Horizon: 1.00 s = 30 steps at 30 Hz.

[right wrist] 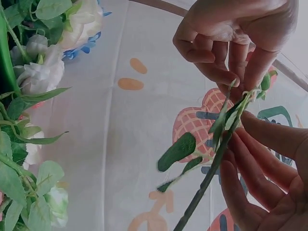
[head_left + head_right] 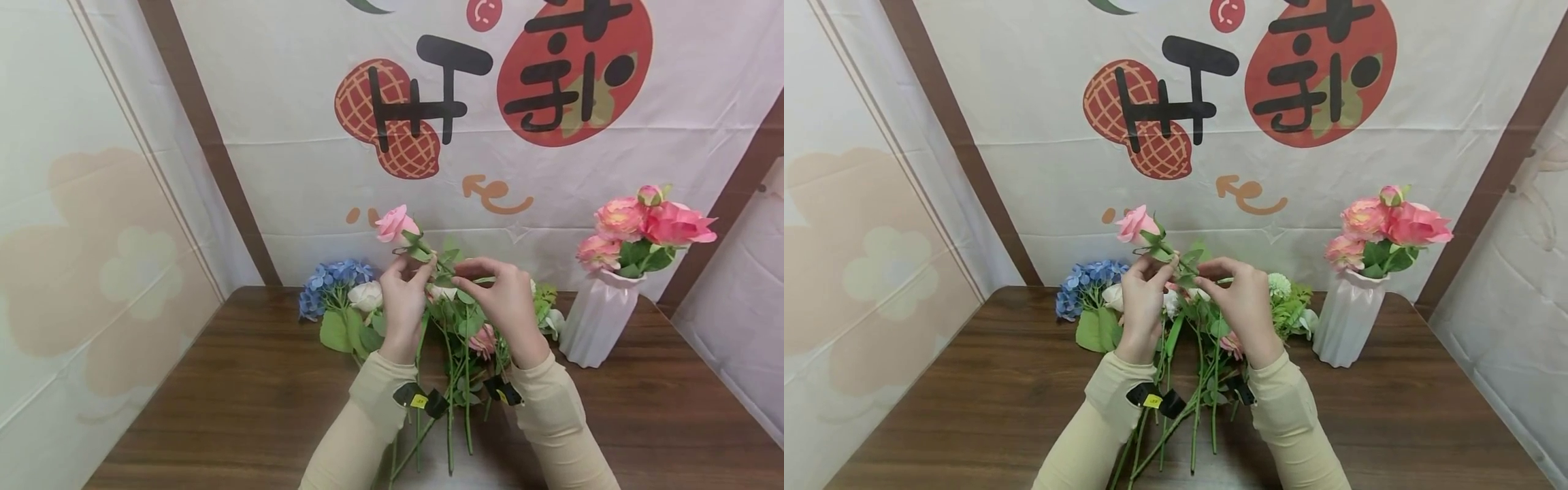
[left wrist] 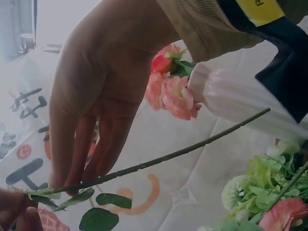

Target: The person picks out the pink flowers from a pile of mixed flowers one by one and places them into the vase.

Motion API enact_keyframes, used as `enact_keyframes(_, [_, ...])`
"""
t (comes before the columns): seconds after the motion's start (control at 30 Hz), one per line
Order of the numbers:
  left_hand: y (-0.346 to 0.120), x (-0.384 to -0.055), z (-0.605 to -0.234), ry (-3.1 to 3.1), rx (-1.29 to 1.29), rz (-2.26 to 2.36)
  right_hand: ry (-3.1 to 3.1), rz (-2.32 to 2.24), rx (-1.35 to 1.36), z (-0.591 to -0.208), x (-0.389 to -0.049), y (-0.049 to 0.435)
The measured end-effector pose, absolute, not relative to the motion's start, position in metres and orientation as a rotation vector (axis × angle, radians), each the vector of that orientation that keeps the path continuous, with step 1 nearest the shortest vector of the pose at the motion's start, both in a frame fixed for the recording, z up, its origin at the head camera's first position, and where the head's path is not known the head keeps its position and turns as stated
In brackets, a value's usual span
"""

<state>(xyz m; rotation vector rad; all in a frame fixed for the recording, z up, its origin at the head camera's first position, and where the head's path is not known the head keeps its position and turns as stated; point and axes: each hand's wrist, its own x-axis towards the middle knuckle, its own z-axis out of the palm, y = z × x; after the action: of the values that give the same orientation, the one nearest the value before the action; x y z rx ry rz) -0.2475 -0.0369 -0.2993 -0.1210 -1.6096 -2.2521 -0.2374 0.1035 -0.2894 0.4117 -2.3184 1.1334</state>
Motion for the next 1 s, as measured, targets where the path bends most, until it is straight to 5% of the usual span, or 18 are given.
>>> enact_keyframes(1.0, [-0.025,-0.245,-0.308,-1.690,-0.139,-2.120,-2.361,1.043,0.355,-0.286,-0.233,0.107])
